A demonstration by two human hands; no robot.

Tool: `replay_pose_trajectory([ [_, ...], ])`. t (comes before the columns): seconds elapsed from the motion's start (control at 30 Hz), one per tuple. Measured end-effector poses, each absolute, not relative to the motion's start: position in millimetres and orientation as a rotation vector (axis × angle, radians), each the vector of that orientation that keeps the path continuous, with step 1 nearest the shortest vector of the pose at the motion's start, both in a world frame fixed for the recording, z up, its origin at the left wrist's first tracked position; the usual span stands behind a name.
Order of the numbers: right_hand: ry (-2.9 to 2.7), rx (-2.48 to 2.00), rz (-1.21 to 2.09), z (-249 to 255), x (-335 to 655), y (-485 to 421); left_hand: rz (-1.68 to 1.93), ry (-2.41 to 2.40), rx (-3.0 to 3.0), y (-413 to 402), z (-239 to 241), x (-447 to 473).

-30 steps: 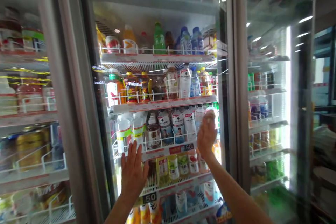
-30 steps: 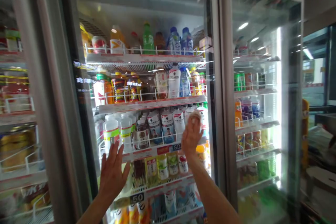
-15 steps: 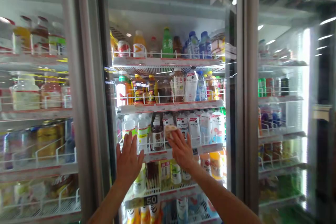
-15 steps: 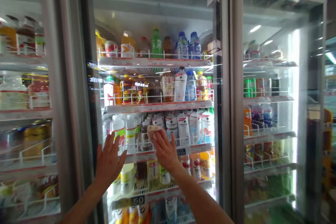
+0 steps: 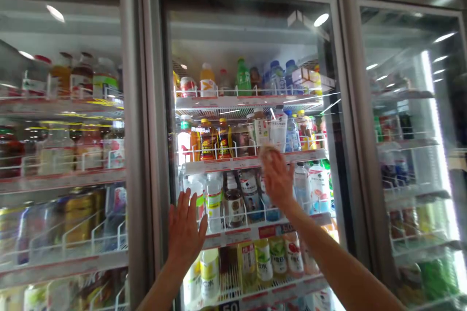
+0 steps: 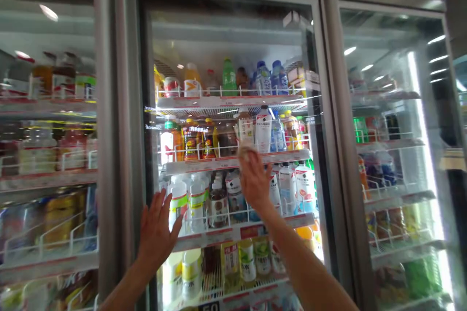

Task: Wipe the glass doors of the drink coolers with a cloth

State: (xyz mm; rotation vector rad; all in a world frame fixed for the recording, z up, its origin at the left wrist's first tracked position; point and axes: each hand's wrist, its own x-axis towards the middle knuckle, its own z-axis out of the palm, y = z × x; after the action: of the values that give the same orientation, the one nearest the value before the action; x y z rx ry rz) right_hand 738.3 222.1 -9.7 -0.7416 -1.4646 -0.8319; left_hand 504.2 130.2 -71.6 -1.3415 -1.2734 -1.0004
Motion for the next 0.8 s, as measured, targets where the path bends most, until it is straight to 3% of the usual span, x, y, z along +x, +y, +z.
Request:
replay_pose_trajectory([
  [0.1, -1.247, -0.875, -0.722, -2, 734, 224, -1.031, -1.271, -1.328, 131, -57, 499],
  [0.27, -1.777, -0.448, -1.015, -2, 705, 213, -1.068, -1.221, -1.311, 137, -39, 496],
  [0.43, -1.326, -0.823, -0.707, 41, 697, 214, -1.152, -1.166, -1.354, 133, -31, 495],
  [0.6, -1.899, -0.311, -1.083, 37, 644, 193, -1.228, -1.068, -1.347, 120, -11, 489],
  [0.67, -1.969, -0.283, -1.127, 56, 634, 188, -1.192, -1.02, -1.342, 118, 1, 484],
  [0.8, -1.637, -0.709, -0.851, 122, 635, 186, -1.122, -0.961, -1.311, 123, 33, 478],
])
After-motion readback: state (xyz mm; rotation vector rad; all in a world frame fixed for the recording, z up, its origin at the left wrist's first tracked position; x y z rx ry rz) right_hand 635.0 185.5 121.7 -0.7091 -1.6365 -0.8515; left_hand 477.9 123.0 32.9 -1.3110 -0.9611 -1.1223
